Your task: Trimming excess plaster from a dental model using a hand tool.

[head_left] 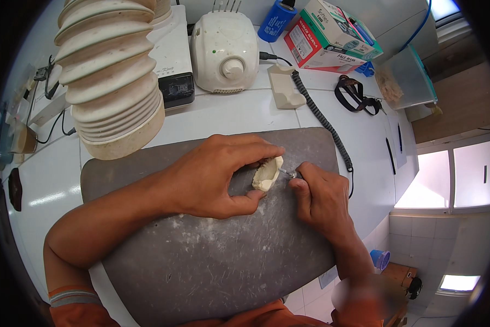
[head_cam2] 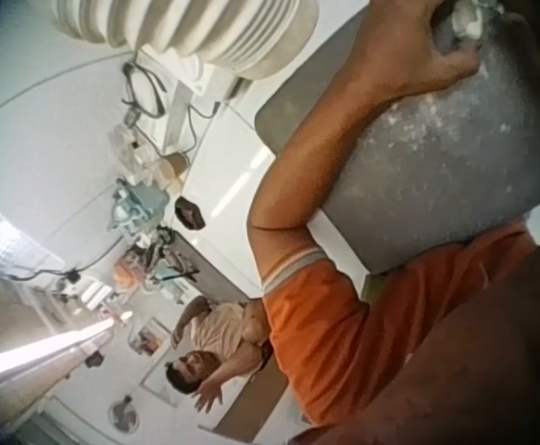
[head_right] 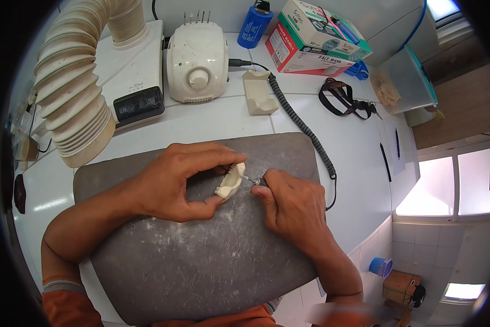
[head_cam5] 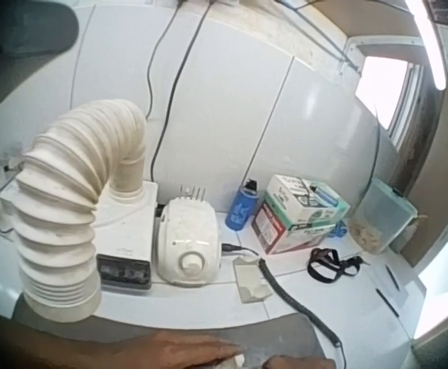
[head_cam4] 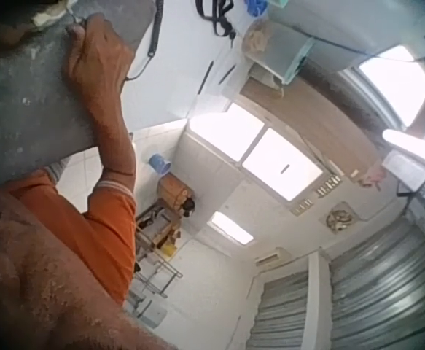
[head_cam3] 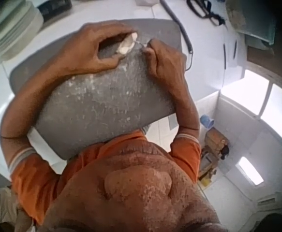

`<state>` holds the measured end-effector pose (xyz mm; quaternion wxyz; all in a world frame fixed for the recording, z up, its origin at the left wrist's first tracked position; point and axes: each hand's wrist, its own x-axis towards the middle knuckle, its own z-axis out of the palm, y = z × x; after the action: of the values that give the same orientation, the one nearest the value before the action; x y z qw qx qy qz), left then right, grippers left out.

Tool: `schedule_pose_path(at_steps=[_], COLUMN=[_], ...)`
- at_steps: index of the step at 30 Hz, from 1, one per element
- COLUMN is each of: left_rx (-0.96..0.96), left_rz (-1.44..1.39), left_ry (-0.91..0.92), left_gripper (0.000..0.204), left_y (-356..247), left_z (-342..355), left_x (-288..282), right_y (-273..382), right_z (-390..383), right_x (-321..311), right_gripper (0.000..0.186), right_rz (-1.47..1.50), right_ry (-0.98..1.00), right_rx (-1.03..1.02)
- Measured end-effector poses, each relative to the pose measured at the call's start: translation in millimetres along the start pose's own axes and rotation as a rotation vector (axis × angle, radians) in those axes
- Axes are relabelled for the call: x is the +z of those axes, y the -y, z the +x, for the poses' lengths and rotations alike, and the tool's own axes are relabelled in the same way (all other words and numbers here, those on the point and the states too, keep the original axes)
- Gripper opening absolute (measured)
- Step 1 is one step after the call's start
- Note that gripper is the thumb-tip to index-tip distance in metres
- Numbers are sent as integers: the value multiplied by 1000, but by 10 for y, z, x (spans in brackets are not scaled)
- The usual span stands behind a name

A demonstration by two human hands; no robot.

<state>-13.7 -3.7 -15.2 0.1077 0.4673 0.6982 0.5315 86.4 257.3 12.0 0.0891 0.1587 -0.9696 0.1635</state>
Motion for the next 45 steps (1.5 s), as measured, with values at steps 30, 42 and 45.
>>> schedule_pose_path(at_steps=[30, 42, 45], left_rx=[-48, 19, 23], left_rz=[-8, 64, 66], left_ry=[-8, -70, -85], left_gripper=[74, 74, 75], left_y=[-1, 10, 21], left_z=[-4, -27, -43], left_x=[11, 16, 40], right_y=[34, -37, -45], right_z=[1, -42, -39], right_x=[-44, -11, -3], right_gripper=[39, 37, 38], right_rz=[-31, -15, -39], right_ry=[42, -30, -35], right_rx=[-5, -7, -23])
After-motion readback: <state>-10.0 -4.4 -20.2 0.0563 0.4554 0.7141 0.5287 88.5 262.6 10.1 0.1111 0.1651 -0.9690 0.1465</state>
